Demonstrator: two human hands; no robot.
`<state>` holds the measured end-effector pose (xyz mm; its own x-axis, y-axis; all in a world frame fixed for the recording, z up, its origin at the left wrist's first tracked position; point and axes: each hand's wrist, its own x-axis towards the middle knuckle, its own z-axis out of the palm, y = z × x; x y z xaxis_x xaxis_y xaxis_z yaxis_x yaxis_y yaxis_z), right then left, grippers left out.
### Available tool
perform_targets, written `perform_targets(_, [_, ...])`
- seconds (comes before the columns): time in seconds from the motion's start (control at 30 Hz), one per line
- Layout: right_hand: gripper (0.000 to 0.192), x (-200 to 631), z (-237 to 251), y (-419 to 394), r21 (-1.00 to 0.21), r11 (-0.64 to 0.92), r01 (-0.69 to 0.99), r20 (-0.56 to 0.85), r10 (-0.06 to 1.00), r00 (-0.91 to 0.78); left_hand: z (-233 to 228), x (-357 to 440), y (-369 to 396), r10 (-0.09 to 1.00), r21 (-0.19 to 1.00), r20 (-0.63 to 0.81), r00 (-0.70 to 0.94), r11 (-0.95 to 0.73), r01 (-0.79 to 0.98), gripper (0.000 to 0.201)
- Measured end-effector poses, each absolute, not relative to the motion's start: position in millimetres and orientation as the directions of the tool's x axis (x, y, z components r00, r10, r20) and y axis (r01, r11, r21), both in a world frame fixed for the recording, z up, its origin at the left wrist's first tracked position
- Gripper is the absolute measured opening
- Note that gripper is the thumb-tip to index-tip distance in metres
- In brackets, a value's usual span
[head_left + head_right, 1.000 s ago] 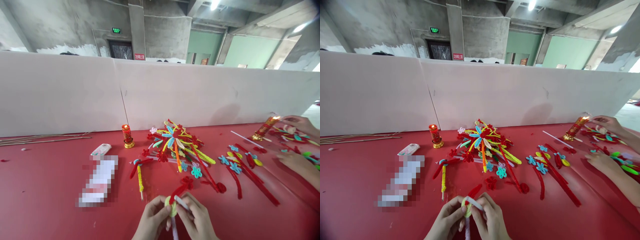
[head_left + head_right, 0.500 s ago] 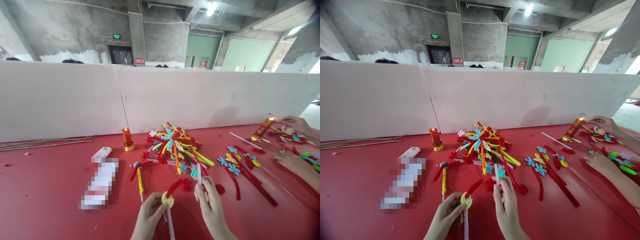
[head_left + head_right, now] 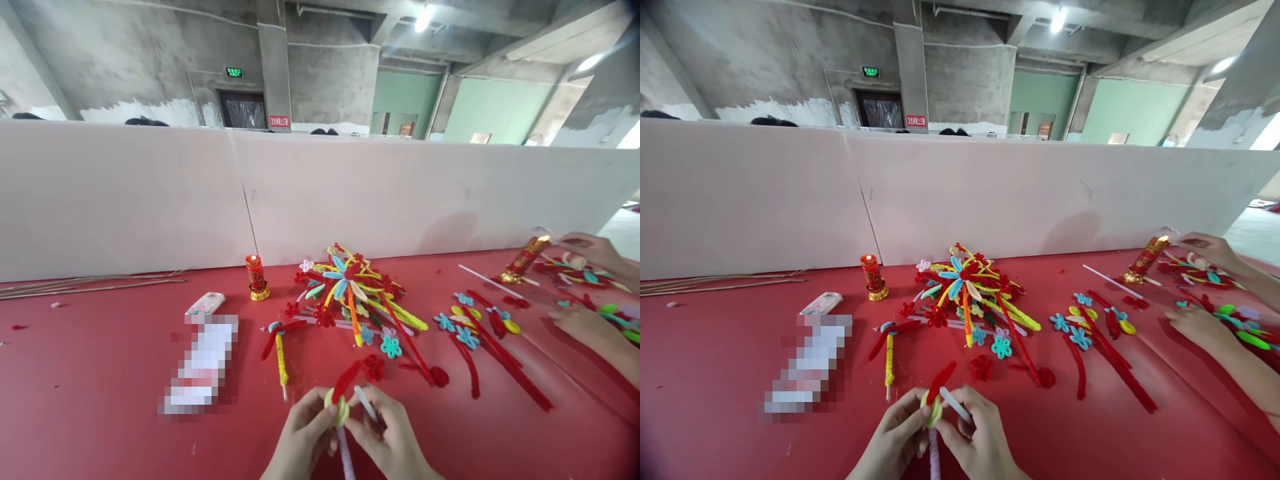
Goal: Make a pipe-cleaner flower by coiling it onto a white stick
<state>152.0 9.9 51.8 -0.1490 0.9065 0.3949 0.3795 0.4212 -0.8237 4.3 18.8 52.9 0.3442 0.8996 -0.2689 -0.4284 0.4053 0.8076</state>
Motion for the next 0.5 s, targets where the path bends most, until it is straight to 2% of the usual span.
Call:
perform_targets(0.2, [0.006, 150.8, 52.7, 9.2, -0.786, 0.508, 0.354, 0.461, 0.862, -0.213, 53.0, 4.0, 17.9, 0.903, 0.809, -0.259, 0.343, 0.397, -0.433, 0.019])
perform_targets(0.5, [0.011, 148.2, 49.9, 7.7, -0.841, 0.372, 0.393, 0.349, 0.928, -0.130, 55.2, 4.0, 18.5, 0.898, 0.781, -0.281, 0.338, 0.418, -0.464, 0.017])
